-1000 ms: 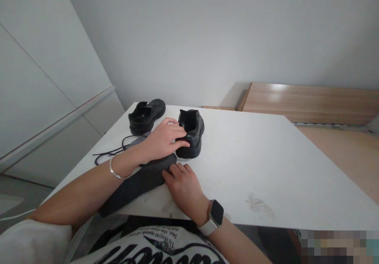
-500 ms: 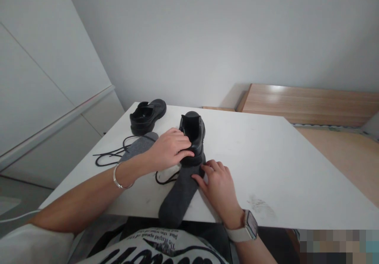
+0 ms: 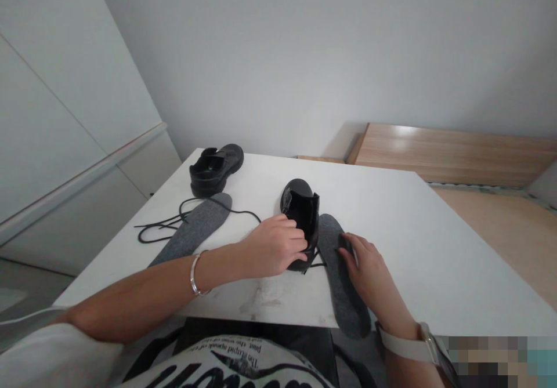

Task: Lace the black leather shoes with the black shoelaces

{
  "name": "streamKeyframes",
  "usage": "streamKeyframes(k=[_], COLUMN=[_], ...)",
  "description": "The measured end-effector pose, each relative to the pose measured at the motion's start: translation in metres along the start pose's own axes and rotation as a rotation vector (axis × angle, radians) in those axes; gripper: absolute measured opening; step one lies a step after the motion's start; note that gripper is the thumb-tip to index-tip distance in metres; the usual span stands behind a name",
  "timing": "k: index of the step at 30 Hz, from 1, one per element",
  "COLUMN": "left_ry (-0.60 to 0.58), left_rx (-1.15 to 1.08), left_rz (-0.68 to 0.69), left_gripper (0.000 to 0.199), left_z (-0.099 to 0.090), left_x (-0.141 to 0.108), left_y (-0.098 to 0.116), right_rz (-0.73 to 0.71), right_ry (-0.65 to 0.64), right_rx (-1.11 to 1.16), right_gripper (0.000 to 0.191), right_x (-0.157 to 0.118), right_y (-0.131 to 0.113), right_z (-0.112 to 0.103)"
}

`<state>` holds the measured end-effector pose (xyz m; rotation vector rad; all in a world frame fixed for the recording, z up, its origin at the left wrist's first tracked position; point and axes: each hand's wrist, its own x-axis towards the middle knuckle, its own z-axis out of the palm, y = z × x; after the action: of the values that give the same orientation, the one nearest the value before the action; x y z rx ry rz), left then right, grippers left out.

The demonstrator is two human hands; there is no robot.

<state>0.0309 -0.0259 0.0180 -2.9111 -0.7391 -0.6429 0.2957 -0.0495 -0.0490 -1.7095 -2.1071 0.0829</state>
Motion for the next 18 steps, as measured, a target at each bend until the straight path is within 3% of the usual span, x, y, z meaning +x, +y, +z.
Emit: streamKeyframes(k=[3,7,13,18], left_ry=[-0.041,-0.062,-0.07,0.022], left_rx=[0.016,0.017,0.028,-0.059], left_rz=[-0.019,-0.032,0.006,0.006], left_gripper=[0.028,0.027,0.03,0.042], left_z=[-0.002,-0.003,0.001,-0.018], left_x=[0.0,0.0,0.005,0.016], left_y=[-0.003,-0.002,0.008,-0.002], right_rz=[-0.021,0.006,0.087,0.097], right_ry=[0.037,-0.029,-0.103,-0.036], right_rx=[-0.001,-0.16,-0.33,-0.291], right_gripper=[0.048,0.076,0.062,0.048], right_x=[-0.008,-0.018,-0.018,-0.017], right_y=[0.001,-0.009,-0.026,-0.021], right_z=[0.002,-0.005,-0.016,-0.017])
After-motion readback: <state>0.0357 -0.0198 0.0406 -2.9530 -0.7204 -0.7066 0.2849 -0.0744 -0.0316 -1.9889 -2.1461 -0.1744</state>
